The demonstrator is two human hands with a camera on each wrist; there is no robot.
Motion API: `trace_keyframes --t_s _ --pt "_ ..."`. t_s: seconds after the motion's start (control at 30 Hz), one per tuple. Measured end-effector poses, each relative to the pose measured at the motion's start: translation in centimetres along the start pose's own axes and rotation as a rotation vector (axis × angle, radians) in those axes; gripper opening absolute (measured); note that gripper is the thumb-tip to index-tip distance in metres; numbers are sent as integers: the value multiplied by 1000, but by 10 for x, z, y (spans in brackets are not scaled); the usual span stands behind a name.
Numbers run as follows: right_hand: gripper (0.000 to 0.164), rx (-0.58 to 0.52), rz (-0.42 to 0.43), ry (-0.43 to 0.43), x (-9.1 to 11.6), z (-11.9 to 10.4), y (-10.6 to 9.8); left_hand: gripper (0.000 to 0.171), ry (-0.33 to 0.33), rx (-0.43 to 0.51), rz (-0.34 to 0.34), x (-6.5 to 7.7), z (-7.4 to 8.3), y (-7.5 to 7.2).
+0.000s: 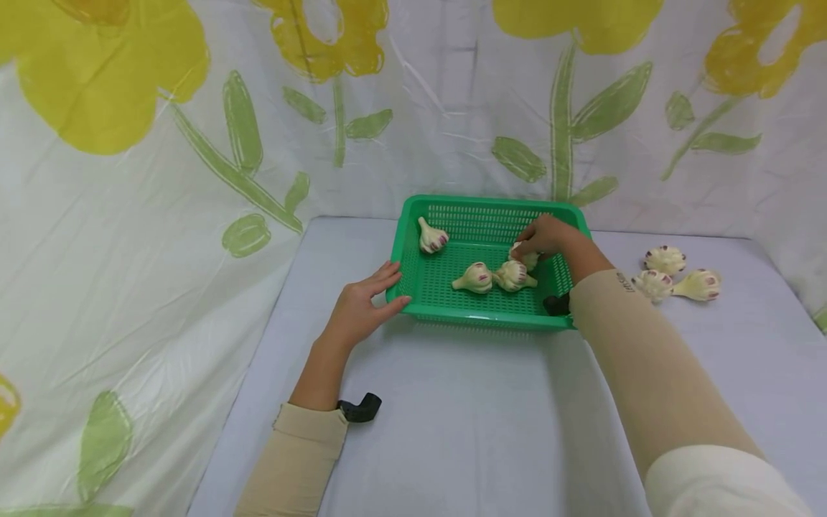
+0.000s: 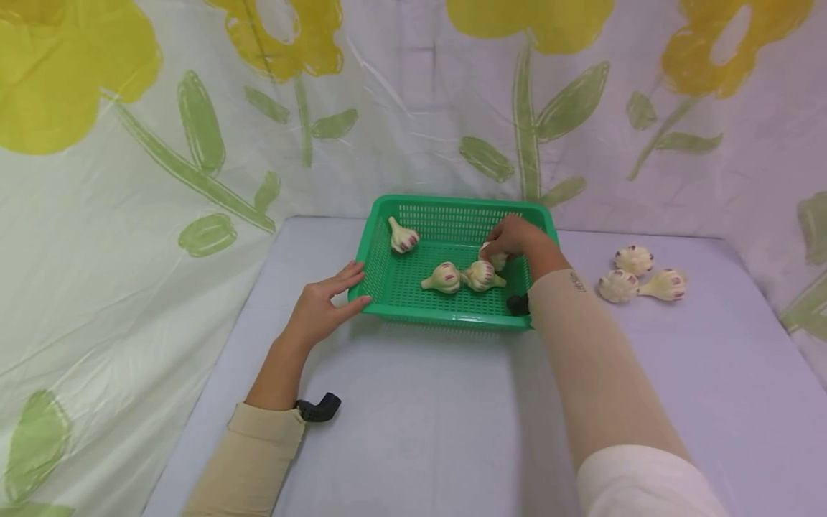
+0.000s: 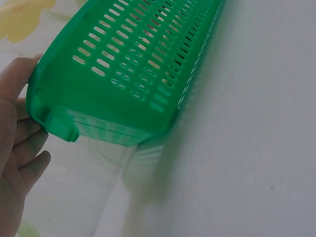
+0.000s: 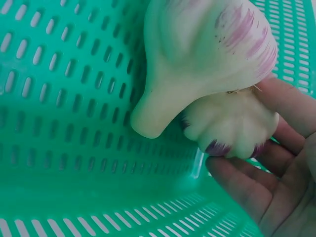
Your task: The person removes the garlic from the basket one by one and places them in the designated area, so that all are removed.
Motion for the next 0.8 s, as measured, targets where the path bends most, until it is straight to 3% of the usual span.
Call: trace_keyframes --t_s 0.47,0.8 --pt "80 159 -60 -34 2 -5 5 56 -1 4 -3 0 1 0" --pt "75 202 -16 -30 -4 -2 6 56 -28 13 -15 -1 2 -1"
Point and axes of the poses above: each hand's wrist, its own x-axis away from the middle knuckle, its own y-axis out of the palm, z = x × y, the point moved 3 cm from there along -x, towards the middle knuckle, and after that the axes turned 7 degrees about -z, right-handed, at the moved point
